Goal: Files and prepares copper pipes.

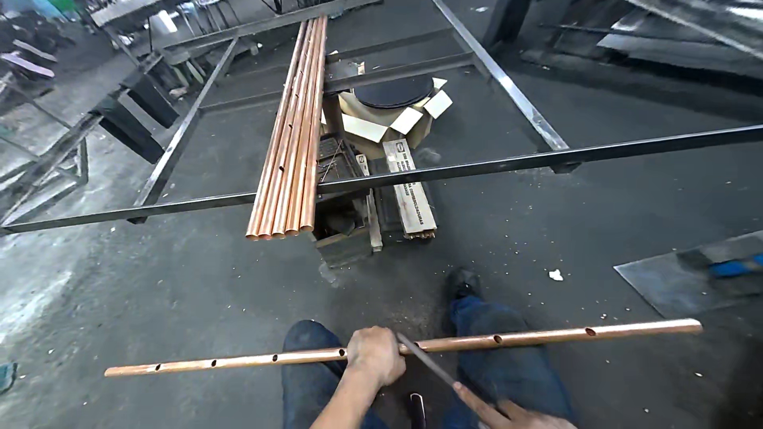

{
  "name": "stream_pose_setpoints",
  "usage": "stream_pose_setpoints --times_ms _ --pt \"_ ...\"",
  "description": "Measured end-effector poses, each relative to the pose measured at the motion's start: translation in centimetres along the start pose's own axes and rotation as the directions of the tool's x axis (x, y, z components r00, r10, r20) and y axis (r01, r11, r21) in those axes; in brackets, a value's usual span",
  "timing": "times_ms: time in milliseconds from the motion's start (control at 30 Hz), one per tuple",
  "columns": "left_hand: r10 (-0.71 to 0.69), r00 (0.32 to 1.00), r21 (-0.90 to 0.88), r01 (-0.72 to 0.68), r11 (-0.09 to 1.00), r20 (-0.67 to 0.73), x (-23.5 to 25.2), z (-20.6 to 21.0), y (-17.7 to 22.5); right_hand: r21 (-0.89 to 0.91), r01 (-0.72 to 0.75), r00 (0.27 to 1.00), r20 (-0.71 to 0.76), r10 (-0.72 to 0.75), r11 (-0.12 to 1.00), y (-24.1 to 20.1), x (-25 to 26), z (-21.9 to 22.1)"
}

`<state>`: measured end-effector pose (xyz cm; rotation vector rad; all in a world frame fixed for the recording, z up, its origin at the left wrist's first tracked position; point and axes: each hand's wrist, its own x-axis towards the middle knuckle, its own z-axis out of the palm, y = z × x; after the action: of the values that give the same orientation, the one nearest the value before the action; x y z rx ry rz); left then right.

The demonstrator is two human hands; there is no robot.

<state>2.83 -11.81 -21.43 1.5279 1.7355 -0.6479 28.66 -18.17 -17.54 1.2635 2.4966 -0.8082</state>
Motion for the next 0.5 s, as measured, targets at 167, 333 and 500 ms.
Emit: stream_pose_setpoints --times_ms 167,333,500 --pt "-0.031 0.998 0.035 0.033 0.999 -0.059 0.0 0.3 0.0 -0.055 -0.132 0.982 0.127 0.138 0.99 -3.3 7.8 -3.0" --pt "0.006 0.995 0.076 0.001 0.997 -0.097 -0.9 1.1 -0.1 -0.106 -0.207 0.949 0.221 0.226 0.973 -3.7 9.2 -5.3" --pt "0.013 0.996 0.051 -0.008 0.999 -0.09 -1.0 1.1 -0.4 -0.014 -0.108 0.992 0.063 0.109 0.994 -3.2 1.3 -3.3"
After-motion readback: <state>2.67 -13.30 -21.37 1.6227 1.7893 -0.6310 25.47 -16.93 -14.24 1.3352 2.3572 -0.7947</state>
